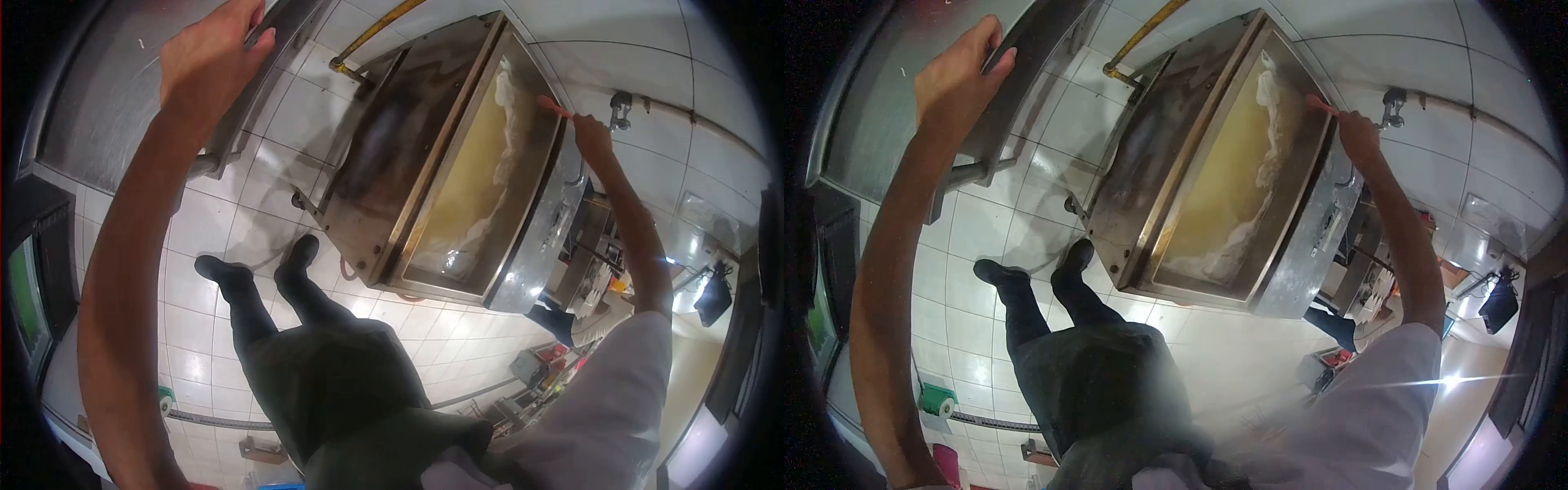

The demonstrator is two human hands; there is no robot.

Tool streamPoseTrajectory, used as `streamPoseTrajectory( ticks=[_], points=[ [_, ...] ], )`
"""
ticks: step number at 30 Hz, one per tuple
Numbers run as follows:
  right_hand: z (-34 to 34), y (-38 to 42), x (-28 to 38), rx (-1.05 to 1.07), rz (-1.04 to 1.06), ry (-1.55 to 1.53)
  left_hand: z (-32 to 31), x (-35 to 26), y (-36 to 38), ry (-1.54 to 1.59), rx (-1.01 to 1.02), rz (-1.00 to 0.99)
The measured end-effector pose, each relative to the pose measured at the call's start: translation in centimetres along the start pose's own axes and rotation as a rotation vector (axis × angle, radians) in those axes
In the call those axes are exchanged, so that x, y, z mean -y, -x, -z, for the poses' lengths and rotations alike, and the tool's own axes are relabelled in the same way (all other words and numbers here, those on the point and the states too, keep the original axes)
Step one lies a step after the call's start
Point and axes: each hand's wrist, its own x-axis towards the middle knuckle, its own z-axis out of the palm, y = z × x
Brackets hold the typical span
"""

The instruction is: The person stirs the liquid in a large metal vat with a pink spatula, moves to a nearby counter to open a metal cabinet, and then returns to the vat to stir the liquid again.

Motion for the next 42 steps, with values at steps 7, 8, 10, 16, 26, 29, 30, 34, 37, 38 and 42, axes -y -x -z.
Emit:
streamPoseTrajectory(
  ticks=[7,8,10,16,26,29,30,34,37,38,42],
  points=[
    [2.4,0.8,0.4,0.029,0.015,0.065,0.1,0.0,0.0,-0.005,0.017,0.029],
    [1.9,0.7,0.5,0.015,0.018,0.045,0.1,0.3,0.0,-0.012,-0.001,0.014],
    [0.4,1.8,0.3,0.003,0.016,0.019,-0.1,0.2,0.0,-0.003,-0.035,-0.02],
    [-2.8,0.4,-0.5,0.108,-0.013,-0.079,3.1,-3.4,0.2,-0.019,0.028,0.184],
    [-0.2,-0.1,-0.9,0.045,0.032,-0.03,0.6,-1.5,0.8,-0.021,-0.248,-0.113],
    [-0.1,-0.9,-0.7,0.011,0.054,-0.055,1.1,-0.4,0.5,0.009,-0.155,-0.083],
    [0.6,-1.0,-0.6,0.008,0.047,-0.036,1.7,-0.2,0.4,0.032,-0.124,-0.079],
    [-0.9,-0.4,-1.5,0.016,0.075,0.04,1.3,-0.7,0.1,0.109,-0.094,-0.073],
    [-2.9,0.0,-2.7,-0.014,0.177,-0.091,1.8,-1.6,0.4,0.006,-0.141,-0.023],
    [-3.4,0.4,-2.8,-0.031,0.214,-0.128,1.6,-1.0,0.6,-0.006,-0.12,-0.026],
    [1.3,-0.2,-2.4,0.105,-0.053,-0.091,1.4,-1.4,-0.2,0.036,-0.006,0.037]
  ],
)
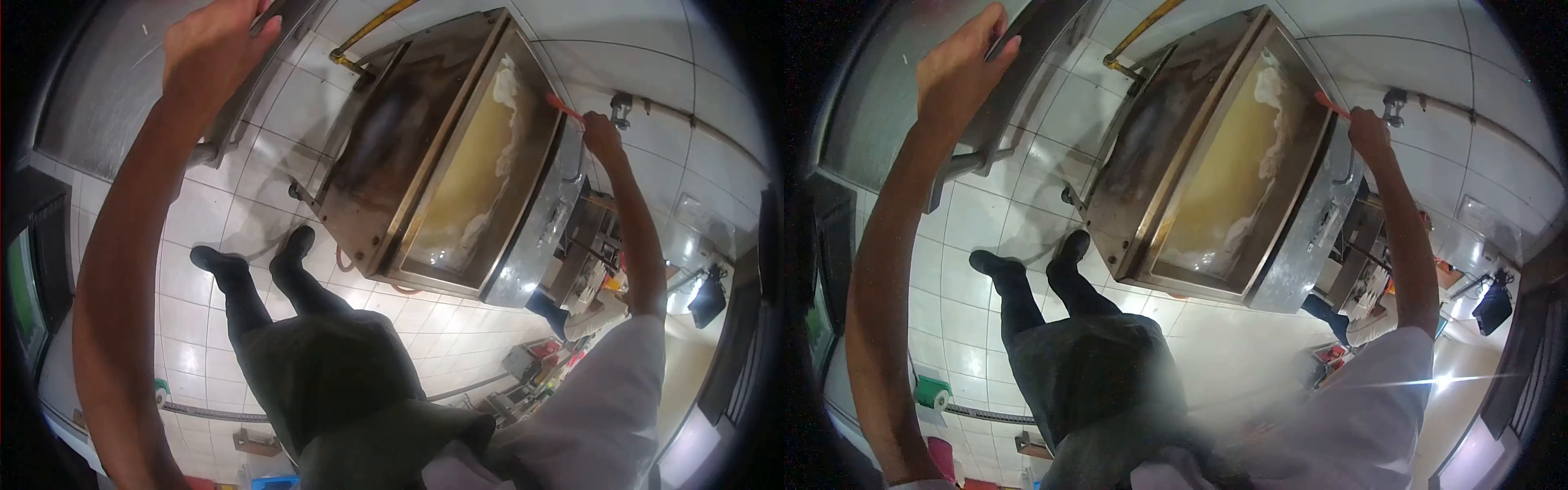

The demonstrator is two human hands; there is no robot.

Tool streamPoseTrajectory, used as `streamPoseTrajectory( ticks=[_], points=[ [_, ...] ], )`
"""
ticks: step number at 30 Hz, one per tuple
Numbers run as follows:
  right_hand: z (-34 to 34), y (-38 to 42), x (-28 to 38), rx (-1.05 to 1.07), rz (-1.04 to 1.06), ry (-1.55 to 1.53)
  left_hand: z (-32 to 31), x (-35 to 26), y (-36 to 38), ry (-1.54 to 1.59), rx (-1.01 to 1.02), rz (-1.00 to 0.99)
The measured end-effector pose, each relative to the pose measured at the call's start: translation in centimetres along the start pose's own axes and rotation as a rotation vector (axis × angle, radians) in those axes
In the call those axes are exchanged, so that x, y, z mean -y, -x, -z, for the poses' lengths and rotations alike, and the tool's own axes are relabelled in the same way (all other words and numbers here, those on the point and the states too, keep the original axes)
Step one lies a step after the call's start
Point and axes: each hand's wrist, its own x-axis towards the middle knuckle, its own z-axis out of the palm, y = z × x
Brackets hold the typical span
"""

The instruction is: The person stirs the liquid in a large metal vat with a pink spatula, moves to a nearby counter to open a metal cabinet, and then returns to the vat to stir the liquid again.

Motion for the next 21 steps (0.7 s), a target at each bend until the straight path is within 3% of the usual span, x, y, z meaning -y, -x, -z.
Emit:
streamPoseTrajectory(
  ticks=[1,4,8,13,21],
  points=[
    [0.3,0.1,0.6,0.007,-0.005,-0.03,0.4,-0.2,-0.1,0.013,0.038,0.048],
    [0.2,-0.5,2.2,0.145,0.034,0.022,0.8,-1.4,0.7,-0.111,-0.129,-0.014],
    [-1.5,-0.6,1.9,0.03,0.02,-0.057,0.1,0.5,0.5,-0.064,-0.116,-0.108],
    [-0.9,-1.1,1.7,0.028,-0.007,-0.056,0.5,-0.8,0.7,-0.085,-0.111,-0.037],
    [-3.1,-1.6,-0.6,0.011,0.037,-0.109,-0.1,0.7,0.4,-0.042,-0.103,-0.116]
  ],
)
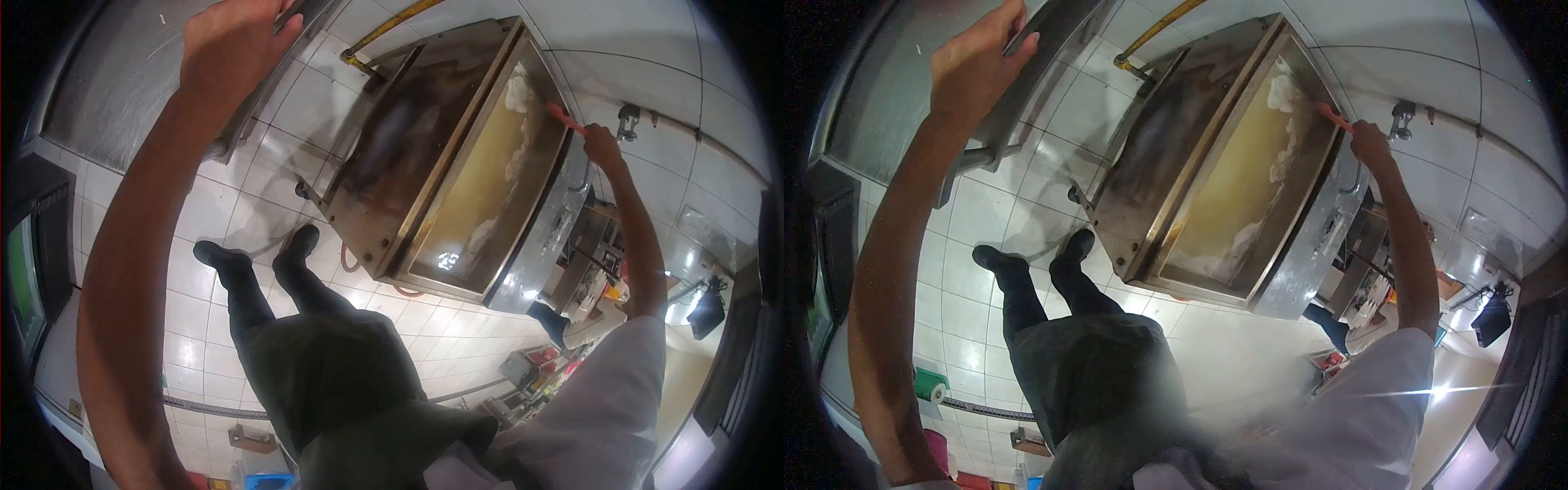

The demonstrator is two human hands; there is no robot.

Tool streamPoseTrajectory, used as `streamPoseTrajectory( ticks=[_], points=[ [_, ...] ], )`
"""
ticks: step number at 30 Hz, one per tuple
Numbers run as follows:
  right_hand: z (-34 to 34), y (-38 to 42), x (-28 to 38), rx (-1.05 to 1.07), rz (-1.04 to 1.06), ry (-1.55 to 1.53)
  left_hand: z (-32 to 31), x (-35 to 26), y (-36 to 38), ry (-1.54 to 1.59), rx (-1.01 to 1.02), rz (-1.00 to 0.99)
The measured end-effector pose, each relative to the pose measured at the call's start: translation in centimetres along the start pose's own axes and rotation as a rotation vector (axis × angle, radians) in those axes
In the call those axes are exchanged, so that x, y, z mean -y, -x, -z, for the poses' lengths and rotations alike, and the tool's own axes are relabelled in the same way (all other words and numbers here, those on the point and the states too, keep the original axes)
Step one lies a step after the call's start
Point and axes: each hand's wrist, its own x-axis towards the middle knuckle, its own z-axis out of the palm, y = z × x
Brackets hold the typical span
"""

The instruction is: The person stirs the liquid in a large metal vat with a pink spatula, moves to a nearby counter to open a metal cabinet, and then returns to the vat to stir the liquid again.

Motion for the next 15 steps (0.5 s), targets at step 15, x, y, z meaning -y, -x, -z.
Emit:
streamPoseTrajectory(
  ticks=[15],
  points=[
    [3.5,0.6,8.0,0.013,-0.023,0.072,0.7,-1.6,0.0,-0.038,0.012,0.127]
  ],
)
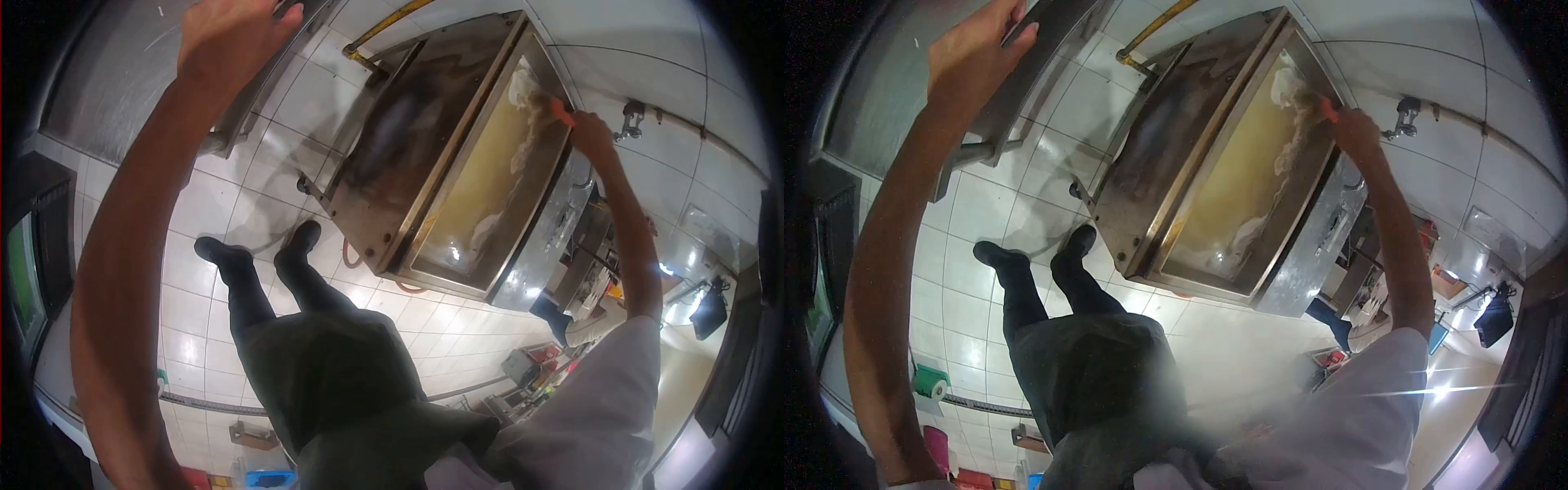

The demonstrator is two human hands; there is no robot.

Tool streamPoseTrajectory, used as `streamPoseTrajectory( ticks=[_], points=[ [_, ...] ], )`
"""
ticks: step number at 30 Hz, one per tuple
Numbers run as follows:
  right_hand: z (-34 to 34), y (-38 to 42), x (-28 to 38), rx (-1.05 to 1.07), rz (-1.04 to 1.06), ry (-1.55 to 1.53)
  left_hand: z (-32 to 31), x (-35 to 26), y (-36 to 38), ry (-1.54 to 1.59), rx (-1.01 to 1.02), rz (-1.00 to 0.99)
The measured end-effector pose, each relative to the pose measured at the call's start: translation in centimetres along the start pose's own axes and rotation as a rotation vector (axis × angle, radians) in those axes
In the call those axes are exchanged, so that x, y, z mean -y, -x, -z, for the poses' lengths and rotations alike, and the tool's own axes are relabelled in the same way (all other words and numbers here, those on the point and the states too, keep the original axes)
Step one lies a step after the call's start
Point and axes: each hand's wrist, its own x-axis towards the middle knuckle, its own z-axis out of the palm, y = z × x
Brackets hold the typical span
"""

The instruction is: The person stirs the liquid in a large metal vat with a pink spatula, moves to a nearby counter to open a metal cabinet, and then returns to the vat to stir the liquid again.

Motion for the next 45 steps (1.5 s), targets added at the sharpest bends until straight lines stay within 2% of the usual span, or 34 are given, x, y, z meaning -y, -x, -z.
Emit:
streamPoseTrajectory(
  ticks=[2,4,7,11,13,17,20,23,26,31,32,33,36,39,42,45],
  points=[
    [2.8,0.2,-0.8,0.075,-0.125,0.075,-0.2,-0.1,0.3,0.016,-0.003,-0.011],
    [3.8,0.5,-2.6,0.081,-0.082,0.086,-0.4,0.1,0.3,0.029,-0.047,-0.047],
    [5.0,1.4,-4.9,0.088,-0.071,0.055,-0.2,0.5,0.1,0.071,0.007,-0.02],
    [5.9,2.6,-5.0,0.048,-0.066,-0.021,-0.6,1.5,-0.1,0.127,0.006,-0.074],
    [5.5,2.6,-4.0,0.018,-0.002,-0.003,-0.6,0.7,0.2,0.093,-0.066,-0.076],
    [3.1,1.1,-3.8,-0.111,0.144,0.048,0.2,0.2,0.1,0.049,0.013,-0.009],
    [2.4,0.3,-3.9,-0.049,0.092,0.15,0.5,-0.9,0.0,0.015,0.048,0.052],
    [1.2,0.1,-5.0,-0.029,0.048,0.153,0.0,-0.3,-0.1,0.005,0.041,0.033],
    [-2.7,-0.3,-8.2,-0.066,0.156,0.049,-0.3,0.0,0.2,0.019,-0.002,-0.011],
    [-5.8,-0.1,-8.8,0.036,0.107,-0.047,-0.5,0.6,0.3,0.01,-0.076,-0.109],
    [-5.8,0.4,-8.6,0.041,0.095,-0.057,-0.6,1.0,0.2,0.021,-0.049,-0.109],
    [-4.3,1.4,-7.7,0.093,0.225,-0.057,-0.9,1.5,-0.1,0.032,-0.021,-0.109],
    [-2.8,2.9,-6.8,0.05,0.145,-0.081,-0.9,1.9,-0.1,0.029,-0.01,-0.134],
    [-0.4,3.8,-6.5,-0.089,0.084,-0.082,-0.6,1.0,0.2,0.032,-0.059,-0.117],
    [0.1,2.4,-6.1,-0.022,-0.014,-0.044,-0.6,0.7,0.3,0.022,-0.104,-0.113],
    [-2.4,0.9,-6.8,0.028,0.148,0.017,-0.9,1.2,0.0,0.039,-0.083,-0.124]
  ],
)
